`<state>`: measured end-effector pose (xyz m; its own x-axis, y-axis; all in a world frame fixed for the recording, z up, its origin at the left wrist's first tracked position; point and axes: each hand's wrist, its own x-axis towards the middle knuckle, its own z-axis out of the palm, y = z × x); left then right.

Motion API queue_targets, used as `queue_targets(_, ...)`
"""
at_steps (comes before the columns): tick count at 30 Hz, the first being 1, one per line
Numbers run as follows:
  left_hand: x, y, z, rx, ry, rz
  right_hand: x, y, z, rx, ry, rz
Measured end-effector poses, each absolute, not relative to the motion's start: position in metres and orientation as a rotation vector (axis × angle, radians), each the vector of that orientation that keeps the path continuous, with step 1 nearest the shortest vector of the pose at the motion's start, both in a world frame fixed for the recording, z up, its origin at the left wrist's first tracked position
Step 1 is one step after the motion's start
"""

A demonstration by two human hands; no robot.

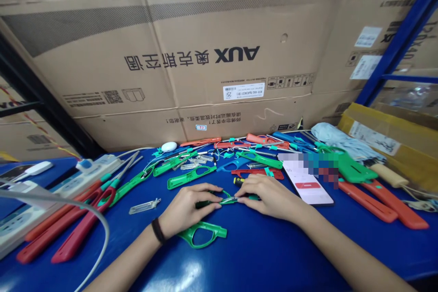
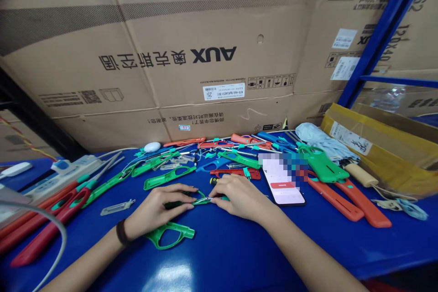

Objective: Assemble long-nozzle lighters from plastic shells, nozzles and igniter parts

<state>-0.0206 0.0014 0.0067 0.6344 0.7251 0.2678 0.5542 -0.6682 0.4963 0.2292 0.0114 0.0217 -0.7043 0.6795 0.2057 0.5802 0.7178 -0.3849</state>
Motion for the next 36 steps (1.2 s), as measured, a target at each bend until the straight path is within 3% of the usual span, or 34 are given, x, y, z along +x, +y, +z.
queue_targets(36,-0.019,0.001,0.007,2.469,0.994,0.648,0.219,-0.003,0.030,-0.992,-2.748,0.206)
